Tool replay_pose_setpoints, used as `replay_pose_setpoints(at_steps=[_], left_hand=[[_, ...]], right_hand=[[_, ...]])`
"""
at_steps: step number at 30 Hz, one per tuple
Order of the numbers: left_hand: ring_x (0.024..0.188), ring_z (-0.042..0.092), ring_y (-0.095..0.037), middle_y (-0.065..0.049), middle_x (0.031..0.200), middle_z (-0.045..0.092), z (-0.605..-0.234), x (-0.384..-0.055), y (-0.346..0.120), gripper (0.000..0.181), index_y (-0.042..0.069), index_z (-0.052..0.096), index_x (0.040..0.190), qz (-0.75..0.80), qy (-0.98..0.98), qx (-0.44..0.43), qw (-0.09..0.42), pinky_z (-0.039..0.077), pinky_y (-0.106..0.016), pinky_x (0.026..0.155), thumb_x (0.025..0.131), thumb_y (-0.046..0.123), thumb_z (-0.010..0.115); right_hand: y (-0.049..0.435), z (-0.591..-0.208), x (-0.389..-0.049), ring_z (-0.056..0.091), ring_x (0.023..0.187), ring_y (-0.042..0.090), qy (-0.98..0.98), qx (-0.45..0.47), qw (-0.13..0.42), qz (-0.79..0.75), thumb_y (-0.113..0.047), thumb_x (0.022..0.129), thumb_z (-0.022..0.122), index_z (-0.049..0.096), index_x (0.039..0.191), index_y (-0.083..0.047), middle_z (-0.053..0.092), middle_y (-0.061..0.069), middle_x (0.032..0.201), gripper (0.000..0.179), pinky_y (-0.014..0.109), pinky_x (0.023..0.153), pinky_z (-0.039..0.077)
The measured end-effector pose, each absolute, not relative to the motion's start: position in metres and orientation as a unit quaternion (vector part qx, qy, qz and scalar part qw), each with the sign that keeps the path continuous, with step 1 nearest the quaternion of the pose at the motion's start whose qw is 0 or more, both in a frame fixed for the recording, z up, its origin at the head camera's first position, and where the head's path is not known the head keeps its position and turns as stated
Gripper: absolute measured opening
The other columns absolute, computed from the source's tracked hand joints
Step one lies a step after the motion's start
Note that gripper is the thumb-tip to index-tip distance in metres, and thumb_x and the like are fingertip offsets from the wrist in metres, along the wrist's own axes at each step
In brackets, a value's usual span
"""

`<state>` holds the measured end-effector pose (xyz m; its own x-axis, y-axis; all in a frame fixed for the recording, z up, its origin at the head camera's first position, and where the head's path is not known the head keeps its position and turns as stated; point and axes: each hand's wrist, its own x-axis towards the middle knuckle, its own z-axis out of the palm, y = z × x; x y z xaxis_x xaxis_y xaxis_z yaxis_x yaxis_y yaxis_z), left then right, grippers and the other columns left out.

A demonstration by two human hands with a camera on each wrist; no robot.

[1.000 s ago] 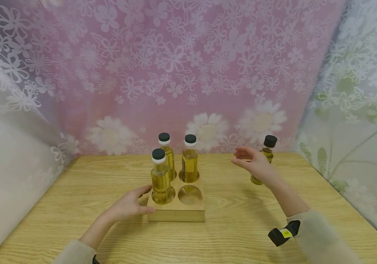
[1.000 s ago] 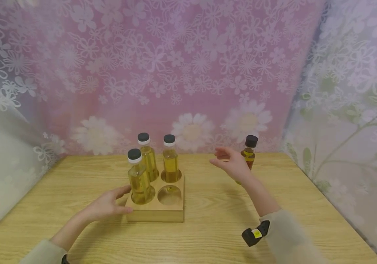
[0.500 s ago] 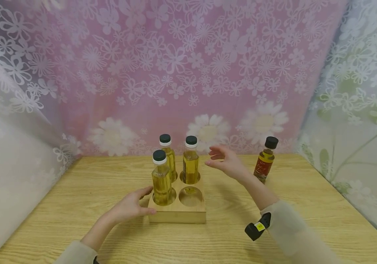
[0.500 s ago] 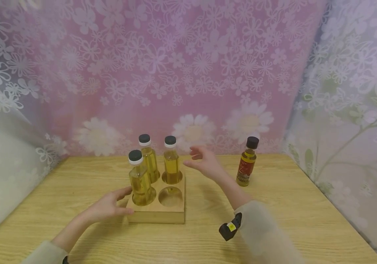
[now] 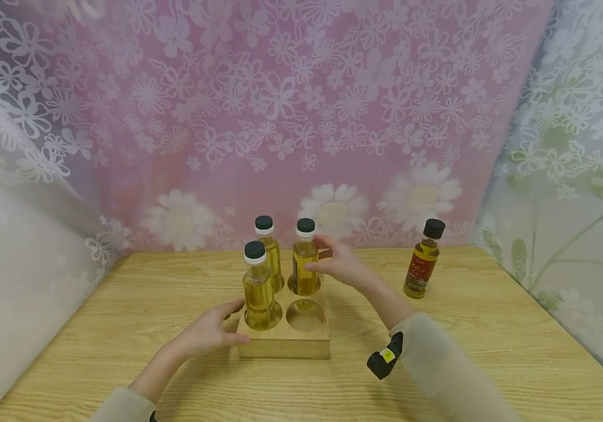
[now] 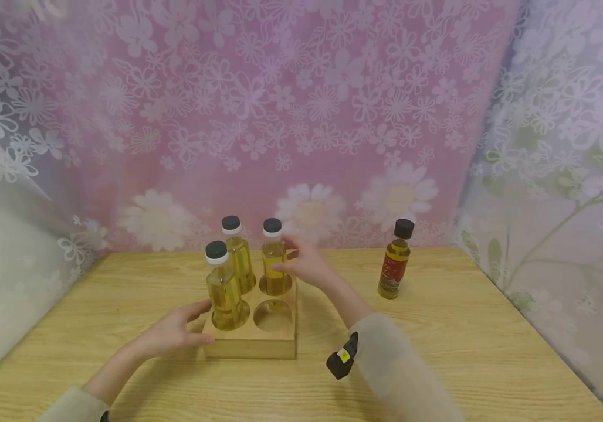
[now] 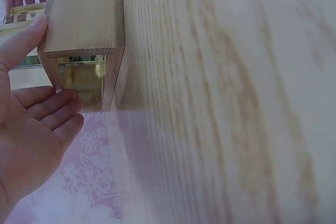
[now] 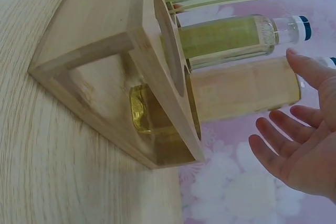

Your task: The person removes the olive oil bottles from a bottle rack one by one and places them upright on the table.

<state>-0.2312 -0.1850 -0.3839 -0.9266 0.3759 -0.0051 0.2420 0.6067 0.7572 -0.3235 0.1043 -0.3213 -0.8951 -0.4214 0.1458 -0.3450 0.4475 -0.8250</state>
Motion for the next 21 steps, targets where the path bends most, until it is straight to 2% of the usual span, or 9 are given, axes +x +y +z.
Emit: replay_pose_setpoints(at_steps=[7, 14, 21], left_hand=[[0.129, 0.032, -0.043, -0.025, 0.143, 0.033, -0.384, -0.232, -0.185, 0.088, -0.006, 0.03, 0.142, 0.412, 0.89, 0.176, 0.087, 0.028, -0.058, 0.101, 0.078, 0.037, 0.074], [0.129, 0.032, -0.043, -0.025, 0.143, 0.033, -0.384, -0.232, -0.184, 0.088, -0.006, 0.03, 0.142, 0.408, 0.892, 0.177, 0.084, 0.029, -0.058, 0.101, 0.078, 0.037, 0.074], [0.128, 0.032, -0.044, -0.026, 0.143, 0.032, -0.384, -0.231, -0.185, 0.088, -0.006, 0.03, 0.142, 0.414, 0.888, 0.179, 0.088, 0.028, -0.059, 0.1, 0.079, 0.036, 0.074]], right_hand=[[0.099, -0.329, -0.329, 0.053, 0.109, 0.032, 0.847, -0.221, 0.038, -0.482, -0.018, 0.083, 0.072, 0.041, 0.137, 0.0, 0.048, 0.019, 0.129, 0.065, 0.041, 0.082, 0.05], [0.095, -0.333, -0.329, 0.055, 0.105, 0.032, 0.848, -0.223, 0.03, -0.479, -0.02, 0.081, 0.073, 0.041, 0.137, -0.002, 0.053, 0.015, 0.124, 0.067, 0.04, 0.08, 0.051], [0.089, -0.338, -0.329, 0.055, 0.104, 0.031, 0.866, -0.203, -0.018, -0.457, -0.027, 0.079, 0.075, 0.047, 0.131, -0.002, 0.055, 0.013, 0.119, 0.065, 0.042, 0.083, 0.05]])
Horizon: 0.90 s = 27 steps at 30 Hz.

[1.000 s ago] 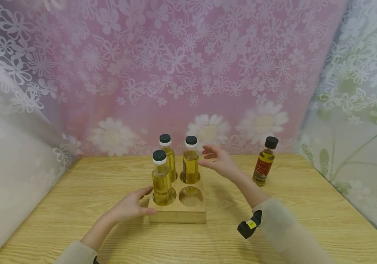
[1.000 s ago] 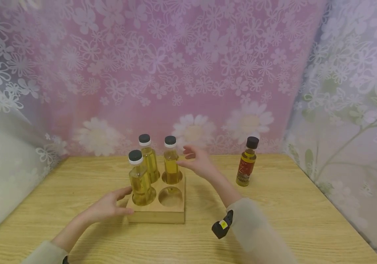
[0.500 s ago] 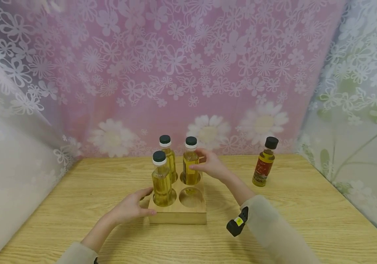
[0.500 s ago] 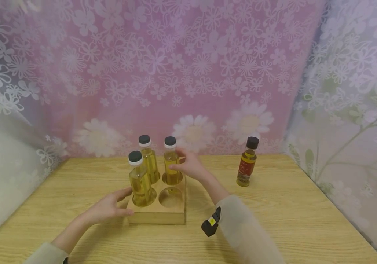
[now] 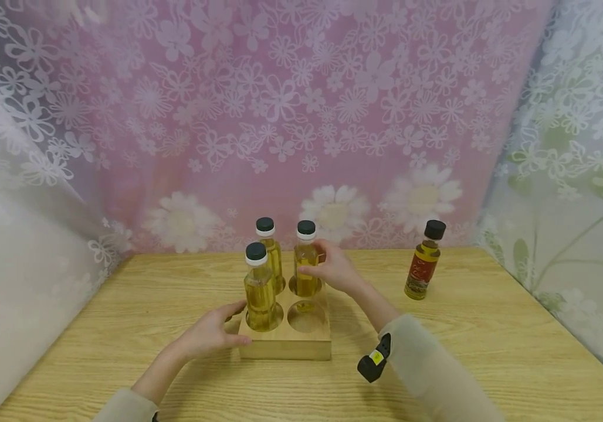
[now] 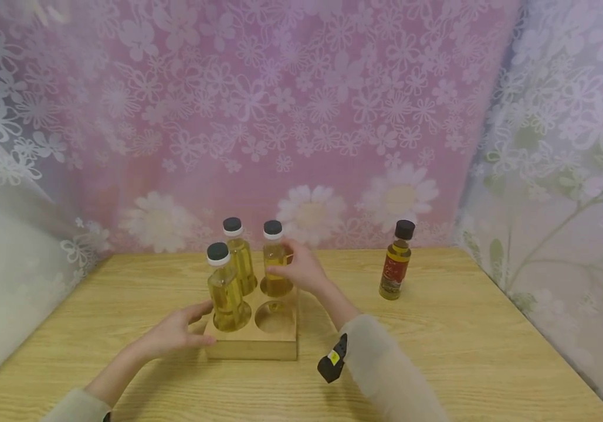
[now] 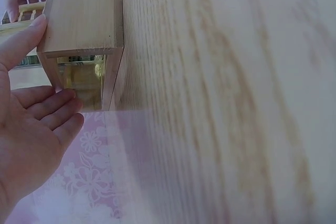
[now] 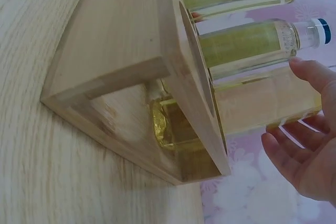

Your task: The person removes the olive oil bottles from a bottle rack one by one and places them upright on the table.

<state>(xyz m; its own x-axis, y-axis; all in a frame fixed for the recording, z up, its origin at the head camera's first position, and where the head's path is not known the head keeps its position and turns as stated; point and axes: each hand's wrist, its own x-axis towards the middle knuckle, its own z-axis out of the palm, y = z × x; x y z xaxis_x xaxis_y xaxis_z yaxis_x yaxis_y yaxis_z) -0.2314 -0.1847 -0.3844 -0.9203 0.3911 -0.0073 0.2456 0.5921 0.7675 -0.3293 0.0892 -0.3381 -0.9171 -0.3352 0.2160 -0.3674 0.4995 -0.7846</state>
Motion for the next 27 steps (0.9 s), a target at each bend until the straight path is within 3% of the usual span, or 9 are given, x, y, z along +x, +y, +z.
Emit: replay_pose_setpoints(at_steps=[7, 16, 27], left_hand=[[0.128, 0.032, -0.045, -0.025, 0.143, 0.032, -0.387, -0.231, -0.183, 0.089, -0.006, 0.03, 0.142, 0.412, 0.889, 0.18, 0.089, 0.028, -0.059, 0.101, 0.079, 0.037, 0.073], [0.13, 0.03, -0.044, -0.026, 0.143, 0.032, -0.385, -0.232, -0.184, 0.088, -0.007, 0.03, 0.141, 0.412, 0.889, 0.181, 0.086, 0.027, -0.059, 0.101, 0.079, 0.036, 0.074], [0.13, 0.03, -0.043, -0.027, 0.142, 0.033, -0.384, -0.233, -0.184, 0.088, -0.008, 0.03, 0.141, 0.401, 0.893, 0.182, 0.09, 0.027, -0.058, 0.102, 0.079, 0.037, 0.074]], right_hand=[[0.095, -0.332, -0.324, 0.055, 0.102, 0.03, -0.842, 0.183, 0.04, 0.507, -0.022, 0.08, 0.074, 0.044, 0.132, 0.0, 0.054, 0.017, 0.121, 0.064, 0.04, 0.081, 0.05], [0.119, -0.295, -0.325, 0.057, 0.1, 0.03, -0.79, 0.208, 0.067, 0.574, -0.013, 0.083, 0.07, 0.046, 0.128, -0.002, 0.056, 0.016, 0.119, 0.052, 0.039, 0.084, 0.049], [0.179, -0.278, -0.311, 0.051, 0.109, 0.03, -0.82, 0.163, 0.062, 0.545, -0.027, 0.085, 0.069, 0.04, 0.136, -0.007, 0.049, 0.015, 0.126, 0.061, 0.044, 0.089, 0.044]])
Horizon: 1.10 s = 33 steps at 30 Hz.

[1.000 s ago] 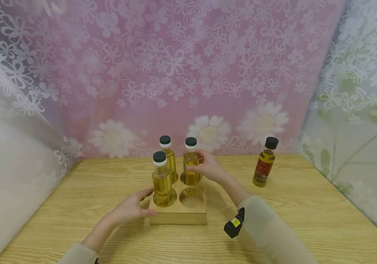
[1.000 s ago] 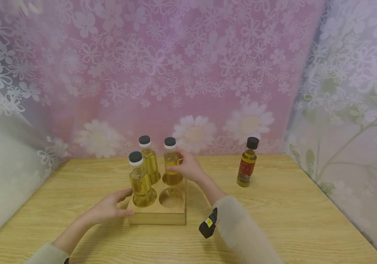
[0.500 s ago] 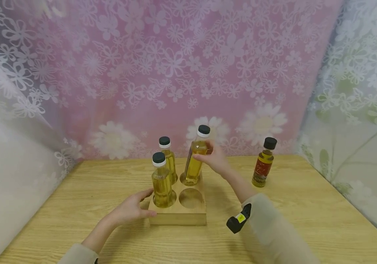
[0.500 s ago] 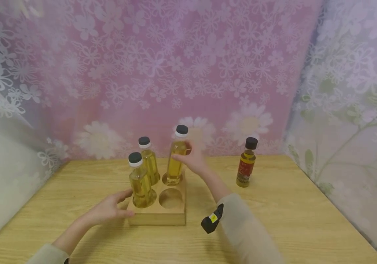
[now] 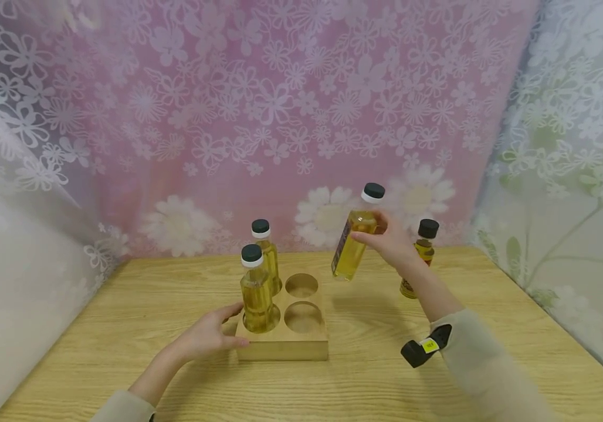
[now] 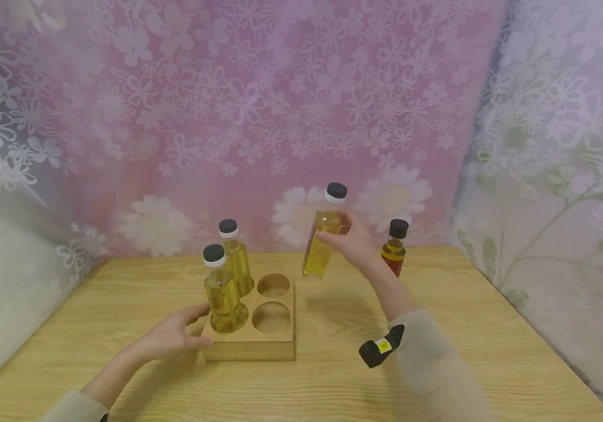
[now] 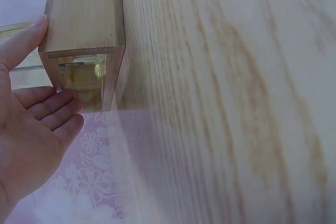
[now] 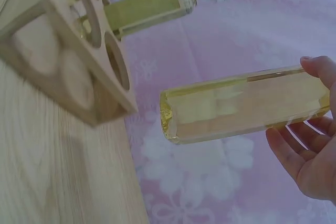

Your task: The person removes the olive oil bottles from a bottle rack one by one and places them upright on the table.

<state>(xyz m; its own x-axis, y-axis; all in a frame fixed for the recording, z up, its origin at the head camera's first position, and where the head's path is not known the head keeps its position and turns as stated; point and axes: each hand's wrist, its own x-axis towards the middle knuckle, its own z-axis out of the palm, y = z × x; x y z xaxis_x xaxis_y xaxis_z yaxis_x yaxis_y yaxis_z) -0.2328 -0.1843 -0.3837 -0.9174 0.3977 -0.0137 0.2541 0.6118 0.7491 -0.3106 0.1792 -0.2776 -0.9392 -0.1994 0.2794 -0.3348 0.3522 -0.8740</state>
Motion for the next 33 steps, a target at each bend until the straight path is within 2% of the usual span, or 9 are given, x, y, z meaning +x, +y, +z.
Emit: replay_pose_setpoints(at_steps=[5, 12, 17, 26, 33], left_hand=[[0.13, 0.03, -0.043, -0.027, 0.142, 0.033, -0.382, -0.231, -0.184, 0.089, -0.008, 0.03, 0.141, 0.404, 0.892, 0.181, 0.089, 0.027, -0.058, 0.101, 0.078, 0.037, 0.074], [0.131, 0.029, -0.042, -0.026, 0.143, 0.033, -0.38, -0.23, -0.182, 0.089, -0.008, 0.03, 0.141, 0.41, 0.89, 0.177, 0.092, 0.027, -0.058, 0.102, 0.078, 0.037, 0.074], [0.13, 0.029, -0.042, -0.026, 0.142, 0.033, -0.379, -0.229, -0.183, 0.089, -0.008, 0.031, 0.141, 0.41, 0.891, 0.175, 0.09, 0.028, -0.058, 0.101, 0.077, 0.036, 0.075], [0.131, 0.029, -0.042, -0.025, 0.143, 0.033, -0.381, -0.23, -0.184, 0.089, -0.007, 0.031, 0.141, 0.408, 0.892, 0.176, 0.088, 0.028, -0.058, 0.102, 0.077, 0.036, 0.075], [0.131, 0.028, -0.042, -0.025, 0.143, 0.032, -0.381, -0.23, -0.184, 0.089, -0.006, 0.03, 0.141, 0.406, 0.892, 0.179, 0.09, 0.028, -0.058, 0.102, 0.078, 0.037, 0.075]], right_hand=[[0.21, -0.285, -0.305, 0.052, 0.108, 0.031, -0.844, 0.135, 0.092, 0.512, -0.034, 0.084, 0.069, 0.038, 0.138, -0.008, 0.05, 0.015, 0.128, 0.067, 0.046, 0.089, 0.045], [0.25, -0.299, -0.291, 0.046, 0.111, 0.039, -0.87, 0.104, 0.093, 0.472, -0.038, 0.087, 0.064, 0.026, 0.143, 0.002, 0.041, 0.025, 0.133, 0.079, 0.051, 0.086, 0.044], [0.271, -0.312, -0.282, 0.044, 0.114, 0.042, -0.886, 0.079, 0.086, 0.448, -0.04, 0.087, 0.063, 0.026, 0.142, 0.004, 0.038, 0.028, 0.133, 0.08, 0.053, 0.084, 0.045], [0.29, -0.322, -0.274, 0.045, 0.113, 0.043, -0.913, 0.052, 0.097, 0.394, -0.044, 0.085, 0.064, 0.033, 0.14, 0.001, 0.045, 0.026, 0.128, 0.077, 0.05, 0.079, 0.046], [0.299, -0.332, -0.275, 0.048, 0.111, 0.043, -0.916, 0.057, 0.106, 0.383, -0.043, 0.085, 0.065, 0.036, 0.137, 0.003, 0.047, 0.027, 0.124, 0.075, 0.05, 0.079, 0.047]])
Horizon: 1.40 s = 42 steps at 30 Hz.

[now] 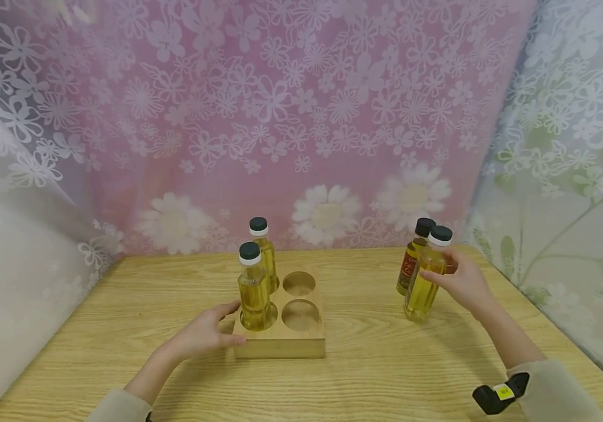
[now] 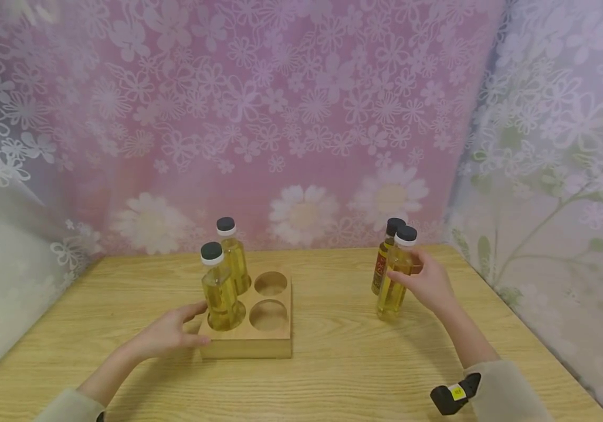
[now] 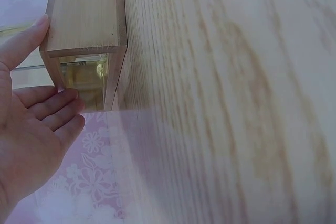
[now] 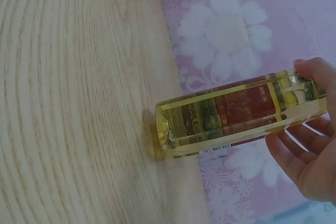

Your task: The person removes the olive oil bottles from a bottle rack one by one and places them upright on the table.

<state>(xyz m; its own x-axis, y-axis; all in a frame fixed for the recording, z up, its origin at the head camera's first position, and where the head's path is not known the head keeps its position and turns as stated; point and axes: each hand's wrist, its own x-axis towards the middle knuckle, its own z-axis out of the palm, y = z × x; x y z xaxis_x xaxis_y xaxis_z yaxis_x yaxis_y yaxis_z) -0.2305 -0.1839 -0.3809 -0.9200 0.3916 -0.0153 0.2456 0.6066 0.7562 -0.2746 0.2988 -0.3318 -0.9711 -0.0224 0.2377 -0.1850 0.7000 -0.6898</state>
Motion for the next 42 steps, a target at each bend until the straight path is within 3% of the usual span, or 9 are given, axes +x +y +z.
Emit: replay_pose_setpoints(at_steps=[13, 24, 36, 38, 42], left_hand=[[0.131, 0.029, -0.041, -0.023, 0.143, 0.033, -0.38, -0.23, -0.183, 0.089, -0.006, 0.031, 0.141, 0.403, 0.895, 0.171, 0.085, 0.026, -0.057, 0.103, 0.077, 0.037, 0.075], [0.13, 0.031, -0.042, -0.025, 0.143, 0.033, -0.379, -0.229, -0.183, 0.088, -0.007, 0.031, 0.141, 0.406, 0.893, 0.176, 0.084, 0.028, -0.058, 0.101, 0.078, 0.036, 0.075], [0.13, 0.031, -0.041, -0.023, 0.144, 0.033, -0.38, -0.229, -0.183, 0.088, -0.005, 0.031, 0.142, 0.408, 0.892, 0.175, 0.086, 0.028, -0.058, 0.101, 0.078, 0.037, 0.074], [0.13, 0.03, -0.041, -0.023, 0.144, 0.032, -0.381, -0.229, -0.184, 0.089, -0.005, 0.03, 0.142, 0.41, 0.891, 0.174, 0.088, 0.027, -0.058, 0.102, 0.078, 0.038, 0.074], [0.131, 0.03, -0.04, -0.022, 0.145, 0.032, -0.383, -0.231, -0.184, 0.09, -0.004, 0.03, 0.143, 0.411, 0.892, 0.167, 0.087, 0.027, -0.057, 0.103, 0.077, 0.039, 0.074]], right_hand=[[0.305, -0.34, -0.275, 0.046, 0.112, 0.043, -0.918, 0.05, 0.097, 0.381, -0.043, 0.085, 0.064, 0.034, 0.137, 0.004, 0.046, 0.028, 0.126, 0.076, 0.051, 0.081, 0.046], [0.316, -0.337, -0.275, 0.043, 0.116, 0.045, -0.904, 0.094, 0.041, 0.416, -0.033, 0.09, 0.062, 0.027, 0.14, 0.007, 0.04, 0.03, 0.131, 0.073, 0.052, 0.088, 0.043], [0.324, -0.341, -0.259, 0.046, 0.113, 0.048, -0.897, 0.11, 0.03, 0.428, -0.023, 0.093, 0.059, 0.021, 0.143, 0.009, 0.043, 0.032, 0.127, 0.071, 0.037, 0.078, 0.052], [0.324, -0.339, -0.253, 0.048, 0.111, 0.045, -0.9, 0.106, 0.035, 0.421, -0.023, 0.093, 0.058, 0.022, 0.141, 0.011, 0.044, 0.031, 0.127, 0.069, 0.031, 0.076, 0.051], [0.321, -0.33, -0.241, 0.057, 0.098, 0.01, -0.913, 0.1, 0.075, 0.388, -0.022, 0.092, 0.059, 0.031, 0.137, 0.012, 0.05, 0.028, 0.119, 0.062, 0.019, 0.071, 0.048]])
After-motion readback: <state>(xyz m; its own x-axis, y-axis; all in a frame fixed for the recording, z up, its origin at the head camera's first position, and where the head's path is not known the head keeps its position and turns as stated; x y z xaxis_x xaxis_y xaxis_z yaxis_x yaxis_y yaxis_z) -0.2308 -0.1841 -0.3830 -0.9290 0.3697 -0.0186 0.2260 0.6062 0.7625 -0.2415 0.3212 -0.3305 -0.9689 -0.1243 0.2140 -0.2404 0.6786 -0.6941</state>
